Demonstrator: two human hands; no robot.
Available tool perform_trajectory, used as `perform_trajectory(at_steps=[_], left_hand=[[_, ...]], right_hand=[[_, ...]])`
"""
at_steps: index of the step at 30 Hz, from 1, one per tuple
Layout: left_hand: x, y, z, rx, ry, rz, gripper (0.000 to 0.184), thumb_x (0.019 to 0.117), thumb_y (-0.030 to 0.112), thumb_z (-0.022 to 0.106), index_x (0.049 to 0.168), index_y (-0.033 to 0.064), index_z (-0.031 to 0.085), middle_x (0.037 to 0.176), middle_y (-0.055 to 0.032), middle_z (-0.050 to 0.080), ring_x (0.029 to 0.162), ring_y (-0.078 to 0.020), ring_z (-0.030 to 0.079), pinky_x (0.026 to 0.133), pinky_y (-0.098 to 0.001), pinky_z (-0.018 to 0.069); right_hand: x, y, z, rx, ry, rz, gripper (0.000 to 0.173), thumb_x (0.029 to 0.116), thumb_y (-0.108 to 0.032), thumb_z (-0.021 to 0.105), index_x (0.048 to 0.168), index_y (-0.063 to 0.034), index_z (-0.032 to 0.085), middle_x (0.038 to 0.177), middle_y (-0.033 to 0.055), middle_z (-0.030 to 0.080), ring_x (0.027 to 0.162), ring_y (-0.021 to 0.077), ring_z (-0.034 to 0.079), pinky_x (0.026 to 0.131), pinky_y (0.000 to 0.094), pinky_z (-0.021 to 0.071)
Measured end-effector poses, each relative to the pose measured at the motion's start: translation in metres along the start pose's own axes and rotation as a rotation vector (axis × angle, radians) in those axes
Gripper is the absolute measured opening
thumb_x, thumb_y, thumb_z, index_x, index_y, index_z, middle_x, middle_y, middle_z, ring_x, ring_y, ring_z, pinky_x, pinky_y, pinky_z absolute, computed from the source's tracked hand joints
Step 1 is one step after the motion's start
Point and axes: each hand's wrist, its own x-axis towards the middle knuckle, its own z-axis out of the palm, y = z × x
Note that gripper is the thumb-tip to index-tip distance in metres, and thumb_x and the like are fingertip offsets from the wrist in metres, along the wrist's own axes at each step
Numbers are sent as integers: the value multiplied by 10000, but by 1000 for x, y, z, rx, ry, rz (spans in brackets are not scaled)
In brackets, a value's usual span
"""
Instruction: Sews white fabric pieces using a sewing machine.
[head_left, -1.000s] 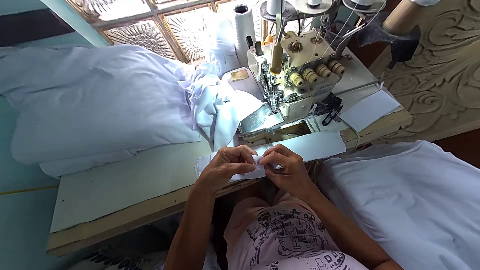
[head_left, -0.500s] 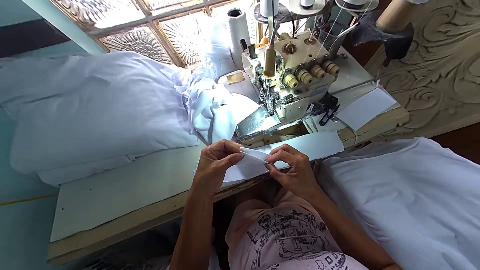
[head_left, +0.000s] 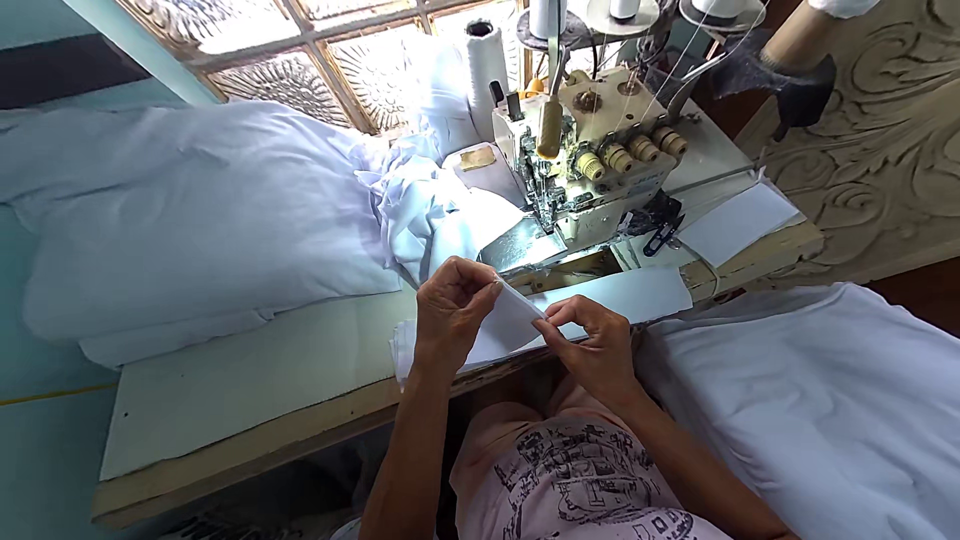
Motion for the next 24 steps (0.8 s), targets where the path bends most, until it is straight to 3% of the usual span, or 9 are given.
perform_trajectory(at_steps=[2, 5, 7, 9, 12, 14, 17, 21, 24], left_hand=[[7, 1, 9, 144, 21, 56, 187, 909, -59, 612, 1028, 85, 607, 927, 73, 642, 773, 31, 615, 703, -134, 538], [31, -3, 22, 484, 67, 170, 158, 945, 0, 618, 1097, -43, 614, 901, -57, 624, 659, 8, 524, 606, -117, 451], [57, -17, 28, 667, 67, 250, 161, 928, 17, 638, 1061, -73, 657, 925, -139, 687, 752, -103, 616, 707, -215, 510], [78, -32, 33, 790, 10, 277, 135, 911, 7, 649, 1008, -75, 697, 930, -198, 721, 831, -273, 699, 785, -397, 557], [93, -42, 38, 921, -145, 220, 84, 918, -13, 632, 910, -73, 692, 882, -233, 693, 861, -400, 689, 793, -547, 528], [91, -42, 39, 1013, -166, 248, 95, 923, 19, 645, 874, -45, 695, 883, -223, 678, 910, -416, 656, 821, -541, 497], [70, -33, 42, 1168, -170, 263, 119, 968, 85, 643, 941, -5, 716, 1034, -229, 641, 1058, -448, 597, 895, -578, 476], [48, -30, 53, 1111, -124, 181, 160, 982, 88, 630, 1010, 7, 766, 870, -189, 662, 813, -374, 645, 726, -525, 495], [45, -32, 53, 955, -121, 127, 160, 971, 103, 656, 1040, 29, 780, 868, -156, 673, 781, -311, 635, 723, -490, 486]], right_hand=[[4, 2, 1, 4, 28, 17, 96, 849, -18, 728, 821, -22, 637, 832, 33, 705, 818, 9, 681, 757, 147, 558], [17, 9, 1, -55, 42, 39, 68, 908, -12, 686, 955, 22, 652, 846, 66, 718, 769, 69, 695, 742, 221, 581], [30, 18, 1, -148, 36, 61, 109, 932, -32, 678, 1012, 27, 633, 854, 93, 711, 761, 127, 706, 717, 281, 593], [42, 26, 1, -208, 33, 113, 186, 929, -39, 697, 1079, 15, 603, 867, 117, 700, 751, 177, 703, 677, 337, 590], [51, 36, 0, -248, 53, 197, 247, 893, -30, 705, 1110, -21, 586, 829, 105, 683, 674, 189, 670, 577, 351, 551], [51, 38, -1, -252, 56, 224, 245, 878, -23, 709, 1095, -19, 595, 810, 97, 681, 659, 191, 672, 568, 357, 556], [45, 35, -1, -218, 44, 260, 225, 861, -21, 718, 1058, -9, 611, 788, 87, 670, 648, 184, 657, 568, 349, 545], [33, 27, -10, -179, 22, 308, 174, 860, -43, 723, 1002, -2, 630, 787, 79, 664, 682, 159, 661, 621, 331, 553], [26, 24, -16, -173, 37, 302, 159, 856, -51, 716, 984, -8, 632, 795, 65, 665, 701, 125, 663, 646, 291, 557]])
